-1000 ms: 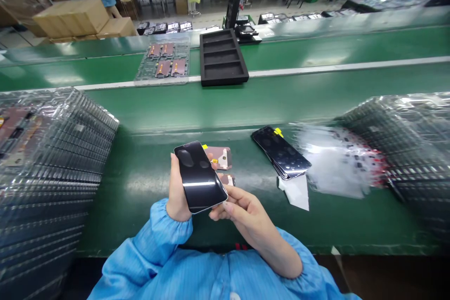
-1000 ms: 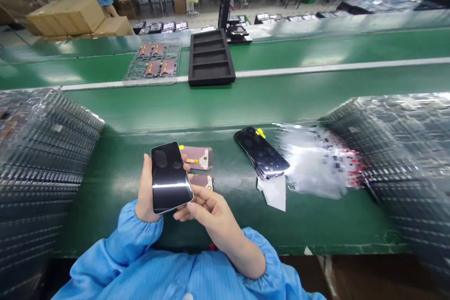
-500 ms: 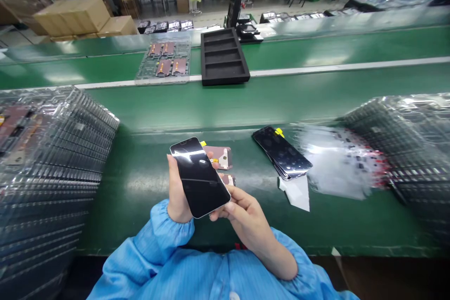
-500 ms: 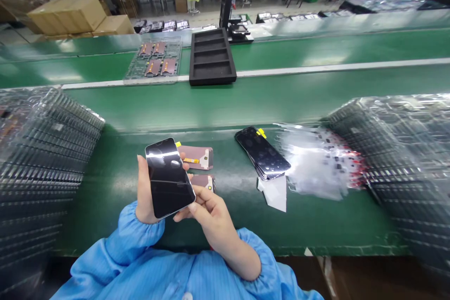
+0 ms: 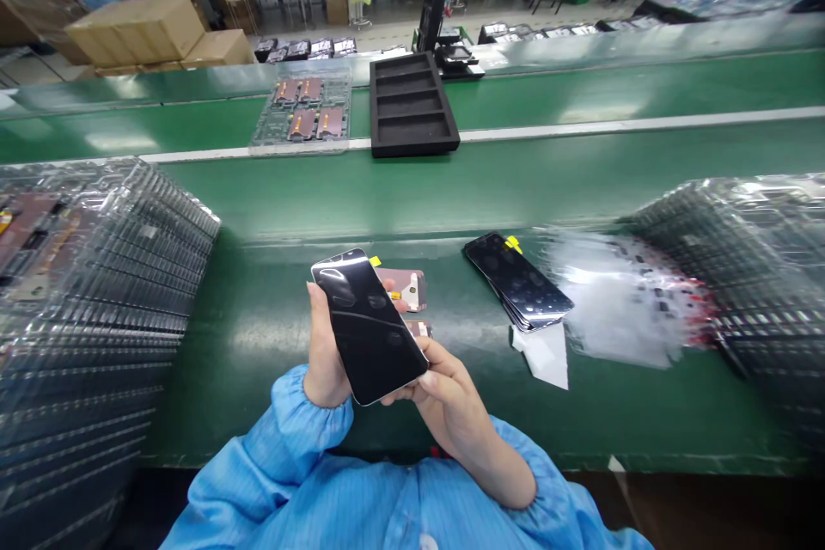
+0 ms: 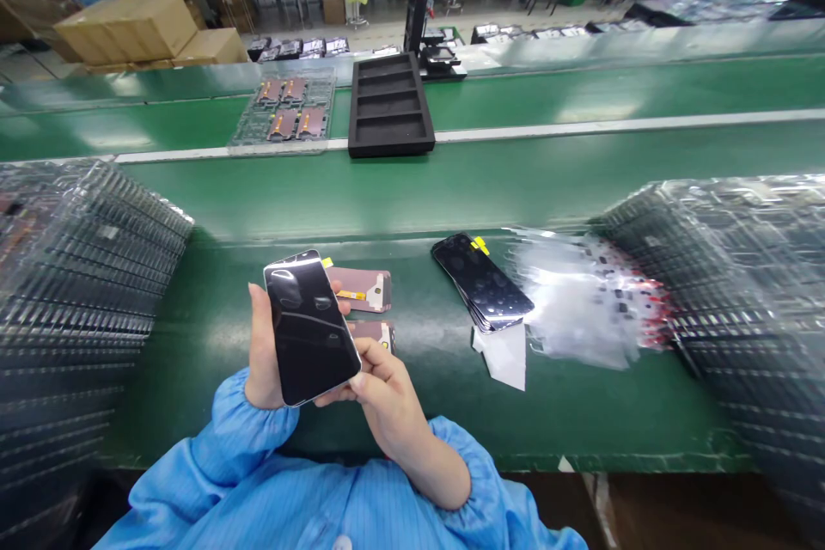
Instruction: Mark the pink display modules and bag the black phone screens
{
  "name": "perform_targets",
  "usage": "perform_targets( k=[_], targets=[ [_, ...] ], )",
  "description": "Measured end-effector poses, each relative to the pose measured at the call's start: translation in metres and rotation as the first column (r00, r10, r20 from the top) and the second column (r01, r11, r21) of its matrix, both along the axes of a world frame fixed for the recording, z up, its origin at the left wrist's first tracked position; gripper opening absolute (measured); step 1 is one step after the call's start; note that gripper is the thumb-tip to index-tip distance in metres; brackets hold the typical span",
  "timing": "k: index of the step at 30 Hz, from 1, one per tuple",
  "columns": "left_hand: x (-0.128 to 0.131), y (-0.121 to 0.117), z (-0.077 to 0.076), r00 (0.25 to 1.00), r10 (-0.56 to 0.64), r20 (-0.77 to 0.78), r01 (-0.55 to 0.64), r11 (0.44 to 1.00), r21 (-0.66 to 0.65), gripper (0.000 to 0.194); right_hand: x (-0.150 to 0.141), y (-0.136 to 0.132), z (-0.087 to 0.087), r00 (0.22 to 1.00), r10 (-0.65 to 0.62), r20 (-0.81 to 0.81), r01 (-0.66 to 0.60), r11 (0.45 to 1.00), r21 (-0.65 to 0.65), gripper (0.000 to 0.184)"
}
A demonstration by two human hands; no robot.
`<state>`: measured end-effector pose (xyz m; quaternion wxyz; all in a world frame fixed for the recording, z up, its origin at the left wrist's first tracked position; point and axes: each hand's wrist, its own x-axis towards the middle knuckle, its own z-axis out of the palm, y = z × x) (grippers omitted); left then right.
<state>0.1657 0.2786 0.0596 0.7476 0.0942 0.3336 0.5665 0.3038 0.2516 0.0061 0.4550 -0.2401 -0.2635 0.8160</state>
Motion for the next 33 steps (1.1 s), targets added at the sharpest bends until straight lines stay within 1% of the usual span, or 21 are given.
perform_targets(
  k=[5,8,12,14,17,21,25,30,33],
  targets=[
    [-0.003,0.002,0.0,1.0,-0.02,-0.004,0.019,1.0,-0.024,0.088,0.0,0.001,-0.001,0.999,0.044,0.014,-0.044,0.999,0.005,0.034],
    [-0.003,0.001,0.001,0.999,-0.052,0.013,0.053,0.998,-0.025,0.09,0.001,0.002,0.002,0.999,0.039,-0.006,-0.038,0.998,0.059,0.031],
    [-0.002,-0.001,0.003,0.996,-0.075,0.037,0.073,0.996,0.04,0.092,0.002,0.002,0.003,0.997,0.059,0.047,-0.065,0.987,0.145,0.026],
    [-0.003,-0.002,0.003,0.998,-0.067,0.015,0.066,0.995,0.079,0.092,0.002,0.001,0.0,0.994,0.061,0.09,-0.077,0.979,0.189,0.027],
    [-0.004,-0.005,0.0,0.997,-0.07,-0.017,0.072,0.99,0.12,0.092,0.002,-0.001,-0.004,0.992,0.057,0.111,-0.081,0.97,0.23,0.031],
    [-0.006,-0.007,-0.003,0.994,-0.107,-0.003,0.107,0.983,0.148,0.092,0.001,-0.004,-0.008,0.989,0.061,0.132,-0.092,0.964,0.249,0.031],
    [-0.007,-0.008,-0.004,0.992,-0.124,0.015,0.121,0.982,0.147,0.095,0.001,-0.006,-0.009,0.988,0.072,0.135,-0.107,0.957,0.27,0.032],
    [-0.007,-0.009,-0.005,0.989,-0.137,0.054,0.128,0.981,0.143,0.097,0.0,-0.007,-0.01,0.984,0.086,0.156,-0.125,0.957,0.261,0.035],
    [-0.006,-0.009,-0.005,0.991,-0.126,0.054,0.116,0.98,0.159,0.098,0.0,-0.007,-0.012,0.987,0.096,0.126,-0.126,0.96,0.251,0.036]
  ],
)
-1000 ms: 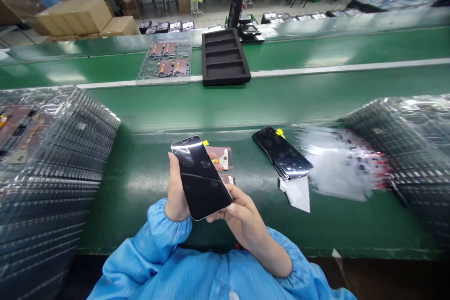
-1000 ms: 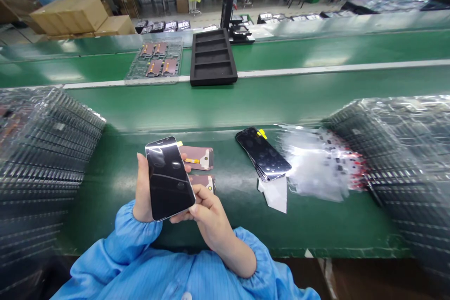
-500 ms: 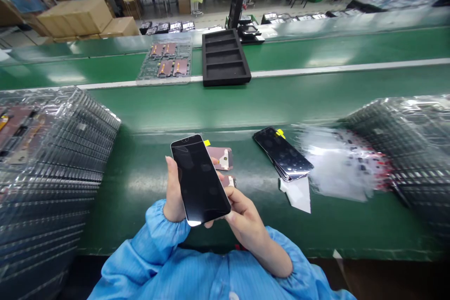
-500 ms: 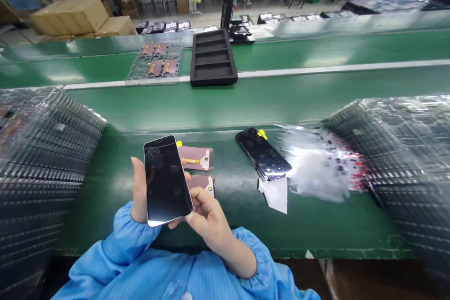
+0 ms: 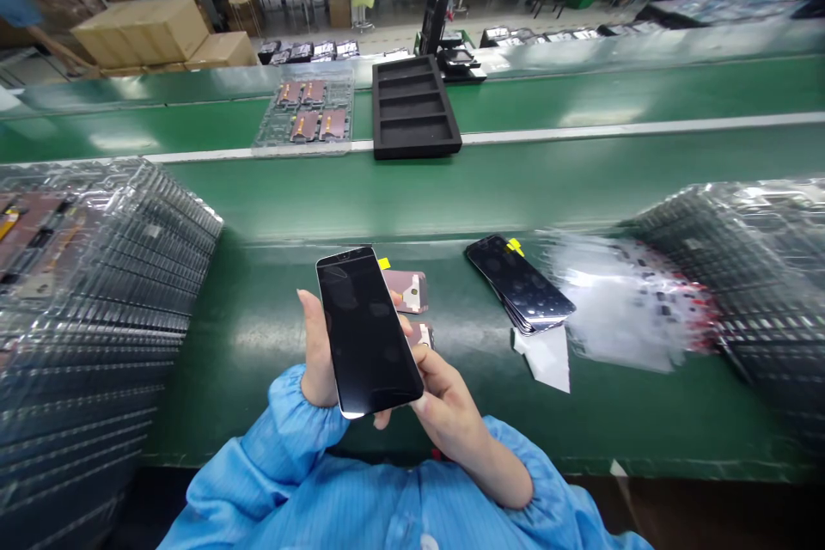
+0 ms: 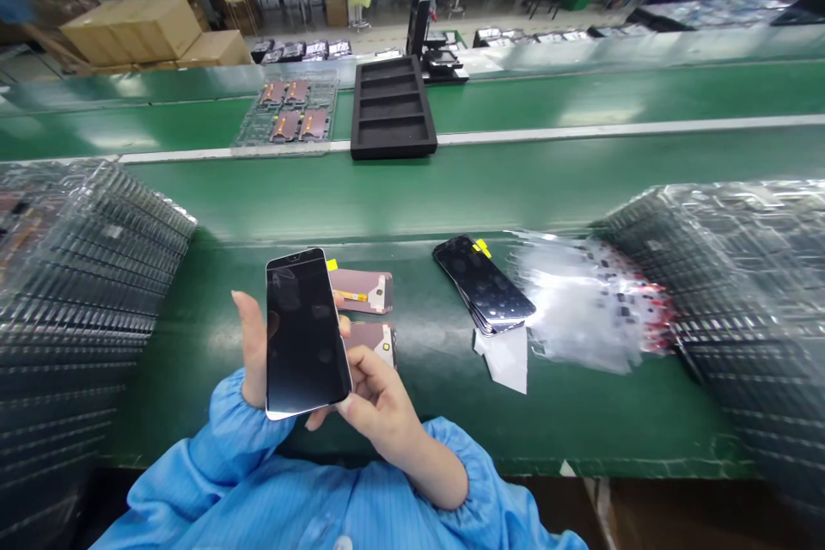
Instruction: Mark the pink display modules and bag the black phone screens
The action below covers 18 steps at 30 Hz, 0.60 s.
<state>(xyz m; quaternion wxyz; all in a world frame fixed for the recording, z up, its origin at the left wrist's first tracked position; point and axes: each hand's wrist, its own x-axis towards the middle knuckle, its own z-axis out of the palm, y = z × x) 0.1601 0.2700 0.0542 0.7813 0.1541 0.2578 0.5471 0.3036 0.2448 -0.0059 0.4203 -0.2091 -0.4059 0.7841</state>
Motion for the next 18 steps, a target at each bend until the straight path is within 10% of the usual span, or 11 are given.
perform_targets(
  k=[18],
  targets=[
    [-0.007,-0.001,0.003,0.995,-0.089,-0.036,0.089,0.996,-0.007,0.089,0.005,0.008,0.017,1.0,0.018,0.0,-0.017,0.948,-0.319,0.033]
  ],
)
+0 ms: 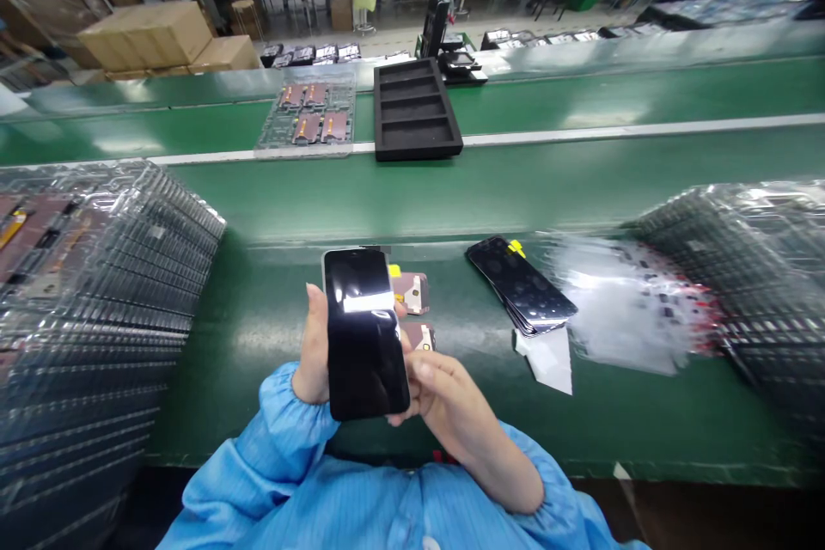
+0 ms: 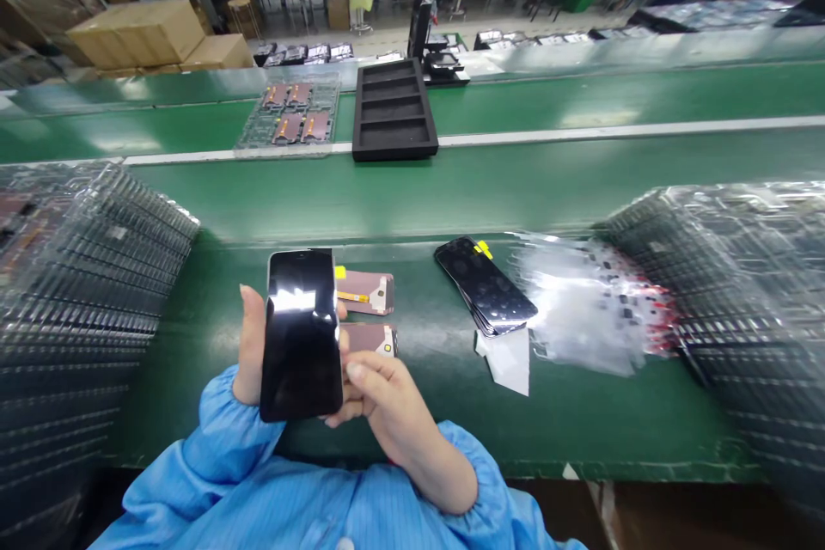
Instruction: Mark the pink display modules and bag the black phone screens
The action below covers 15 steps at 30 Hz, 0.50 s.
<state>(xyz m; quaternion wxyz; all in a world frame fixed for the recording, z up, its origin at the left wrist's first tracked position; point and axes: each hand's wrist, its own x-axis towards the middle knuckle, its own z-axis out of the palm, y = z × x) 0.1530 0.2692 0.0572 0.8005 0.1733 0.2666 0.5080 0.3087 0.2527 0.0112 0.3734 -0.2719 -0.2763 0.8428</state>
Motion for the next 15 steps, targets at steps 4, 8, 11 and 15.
perform_targets(
  k=[4,8,11,15],
  targets=[
    [0.003,-0.004,-0.002,0.994,-0.073,0.086,0.074,0.997,-0.001,0.085,0.007,0.005,0.001,1.0,0.007,0.018,-0.008,0.998,0.069,0.032],
    [-0.003,0.004,-0.004,0.999,-0.032,0.03,0.033,0.999,-0.026,0.089,0.013,0.005,0.004,0.96,-0.188,0.21,0.113,0.94,0.322,0.028],
    [-0.005,0.01,-0.004,0.998,0.02,-0.059,-0.025,0.996,-0.087,0.089,0.016,0.002,0.009,0.762,-0.551,0.34,0.122,0.638,0.76,0.03],
    [0.001,0.013,-0.007,0.984,0.083,-0.159,-0.114,0.974,-0.196,0.087,0.016,0.004,0.02,0.677,-0.679,0.285,-0.288,0.113,0.951,0.041]
  ],
)
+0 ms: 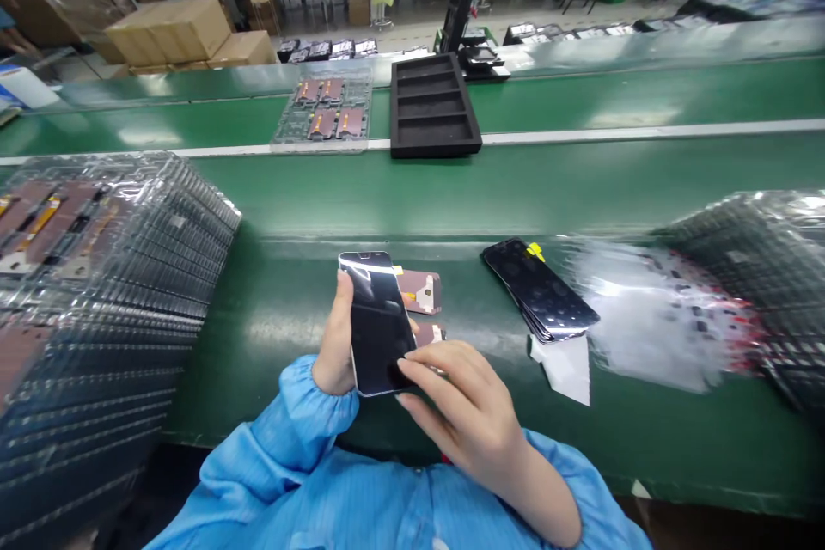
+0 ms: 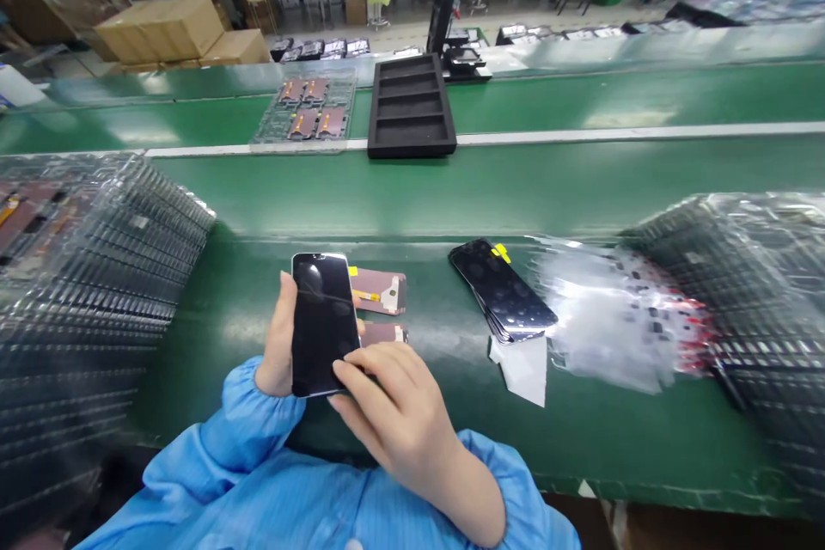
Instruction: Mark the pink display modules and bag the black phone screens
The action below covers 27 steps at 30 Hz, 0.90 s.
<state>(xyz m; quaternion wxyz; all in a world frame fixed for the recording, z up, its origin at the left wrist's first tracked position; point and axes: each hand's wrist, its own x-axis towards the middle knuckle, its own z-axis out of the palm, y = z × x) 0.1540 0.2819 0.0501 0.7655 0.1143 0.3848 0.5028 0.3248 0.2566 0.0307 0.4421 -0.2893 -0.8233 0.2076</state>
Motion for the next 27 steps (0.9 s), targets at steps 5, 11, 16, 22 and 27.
perform_targets(
  k=[5,11,16,22,27],
  targets=[
    [0.005,0.0,-0.007,0.997,0.048,-0.057,-0.049,0.999,-0.017,0.082,-0.008,0.003,0.006,0.981,-0.01,0.193,-0.042,0.964,0.263,0.021],
    [0.004,-0.001,-0.007,0.996,0.07,-0.055,-0.072,0.997,-0.028,0.082,-0.01,0.004,0.01,0.974,-0.02,0.227,-0.06,0.938,0.341,0.014],
    [0.005,0.0,-0.007,0.99,0.094,-0.11,-0.098,0.995,-0.035,0.08,-0.007,0.006,0.013,0.952,-0.073,0.298,-0.082,0.875,0.477,0.017],
    [0.01,-0.002,-0.013,0.984,0.123,-0.126,-0.124,0.992,0.006,0.09,-0.005,0.008,0.013,0.919,-0.085,0.386,-0.159,0.814,0.558,0.03],
    [-0.003,-0.006,-0.017,0.994,0.069,-0.081,-0.051,0.975,0.216,0.084,0.003,0.011,0.02,0.922,-0.007,0.387,-0.232,0.79,0.567,0.035]
  ],
)
